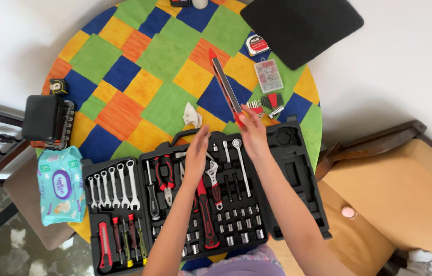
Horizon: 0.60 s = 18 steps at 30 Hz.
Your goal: The person organizes tools in a toolbox, picking up items like an adjustable wrench, a level, and a set of Allen keys from a table and placing them into their designated slots within the plastic case.
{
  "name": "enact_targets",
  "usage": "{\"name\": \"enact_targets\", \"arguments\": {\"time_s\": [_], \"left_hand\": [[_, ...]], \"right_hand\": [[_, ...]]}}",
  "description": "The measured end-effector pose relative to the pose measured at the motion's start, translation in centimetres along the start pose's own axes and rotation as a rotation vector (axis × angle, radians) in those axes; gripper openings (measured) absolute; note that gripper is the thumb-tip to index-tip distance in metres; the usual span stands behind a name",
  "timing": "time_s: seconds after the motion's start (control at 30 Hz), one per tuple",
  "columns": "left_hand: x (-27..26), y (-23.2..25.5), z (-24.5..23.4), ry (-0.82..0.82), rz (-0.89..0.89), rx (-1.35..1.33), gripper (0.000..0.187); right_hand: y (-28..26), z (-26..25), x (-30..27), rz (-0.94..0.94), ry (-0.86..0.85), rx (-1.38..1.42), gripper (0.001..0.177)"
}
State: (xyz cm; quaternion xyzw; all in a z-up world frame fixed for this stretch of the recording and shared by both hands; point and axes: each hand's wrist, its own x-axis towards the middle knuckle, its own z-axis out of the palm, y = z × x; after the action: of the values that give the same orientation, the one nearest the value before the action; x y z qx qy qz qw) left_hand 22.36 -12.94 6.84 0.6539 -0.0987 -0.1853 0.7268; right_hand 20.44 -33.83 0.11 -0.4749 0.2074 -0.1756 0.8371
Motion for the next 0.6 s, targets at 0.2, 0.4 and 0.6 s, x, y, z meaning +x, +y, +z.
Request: {"name": "enact_targets", "arguments": {"time_s": [0.2,0.4,0.6], "left_hand": [[2.1,6.2,1.1,-0.128,-0.158,-0.635,0.058],[-2.0,6.8,0.6,-0.134,-0.157,-0.365,0.061],[-6.8,6.0,0.0,-0.215,-0.234,-0.537,0.063]], "right_hand": [[-6.1,3.8,-12.5,0.502,-0.190,0.820,0.057],[-6.8,3.1,-19.3,0.538,-0.205,0.948,0.057],[-5.2,1.3,-25.5,0.279,-0.156,0.115,0.063]]}}
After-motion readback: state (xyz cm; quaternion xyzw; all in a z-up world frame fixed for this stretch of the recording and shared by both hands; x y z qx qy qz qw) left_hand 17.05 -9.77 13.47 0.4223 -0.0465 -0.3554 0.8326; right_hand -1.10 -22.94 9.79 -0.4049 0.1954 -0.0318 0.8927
